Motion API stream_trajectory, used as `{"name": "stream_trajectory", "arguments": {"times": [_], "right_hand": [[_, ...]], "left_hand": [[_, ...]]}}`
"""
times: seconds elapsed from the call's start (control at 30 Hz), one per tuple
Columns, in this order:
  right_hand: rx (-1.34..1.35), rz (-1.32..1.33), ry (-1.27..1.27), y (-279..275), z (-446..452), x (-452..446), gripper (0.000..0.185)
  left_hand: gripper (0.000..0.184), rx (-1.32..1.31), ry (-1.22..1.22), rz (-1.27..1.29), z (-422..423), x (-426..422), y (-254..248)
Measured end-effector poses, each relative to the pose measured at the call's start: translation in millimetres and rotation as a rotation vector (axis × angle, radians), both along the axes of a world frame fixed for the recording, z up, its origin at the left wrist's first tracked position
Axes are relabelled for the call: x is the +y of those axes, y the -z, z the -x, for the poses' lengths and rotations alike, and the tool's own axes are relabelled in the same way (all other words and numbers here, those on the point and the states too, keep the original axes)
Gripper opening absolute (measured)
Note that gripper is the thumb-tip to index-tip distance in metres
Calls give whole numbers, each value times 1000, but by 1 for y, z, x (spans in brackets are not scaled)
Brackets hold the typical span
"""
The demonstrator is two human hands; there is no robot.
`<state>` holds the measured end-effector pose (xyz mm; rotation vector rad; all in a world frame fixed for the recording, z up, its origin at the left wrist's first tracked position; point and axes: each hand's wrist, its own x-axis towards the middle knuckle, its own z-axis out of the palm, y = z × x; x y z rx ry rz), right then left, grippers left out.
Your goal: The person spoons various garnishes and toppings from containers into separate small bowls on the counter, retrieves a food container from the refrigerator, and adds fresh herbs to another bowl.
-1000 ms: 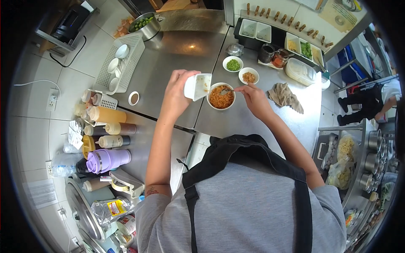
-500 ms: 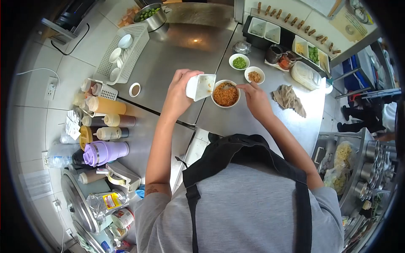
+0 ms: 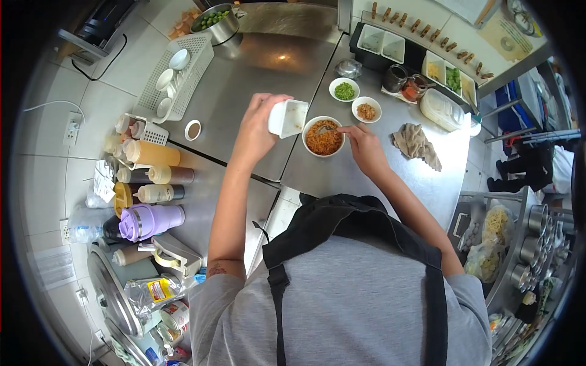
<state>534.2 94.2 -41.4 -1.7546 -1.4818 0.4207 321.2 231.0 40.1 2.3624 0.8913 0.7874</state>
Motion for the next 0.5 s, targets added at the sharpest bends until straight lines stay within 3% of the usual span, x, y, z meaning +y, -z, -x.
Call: {"name": "stream_trajectory", "arguments": {"times": [0.1,0.2,0.27,0.33,0.43,0.5], "right_hand": [[-22,115,16,18,3,8,26],[-179,36,-59,38,6,8,30],[-244,-19,-47,32,3,3,33],[-303,-69,-32,19,0,2,36],[-139,-140,-56,-33,2,2,38],[386,157,-184,-67,4,2,40]], "left_hand": [[66,-44,21,-6,7,9,-2],[70,-41,56,52,15,17,4],[74,-142,112,169,19,21,17],[81,-219,142,445,28,25,37],[91,-278,189,726,20,12,28],[98,-327,248,873,6,5,32]]}}
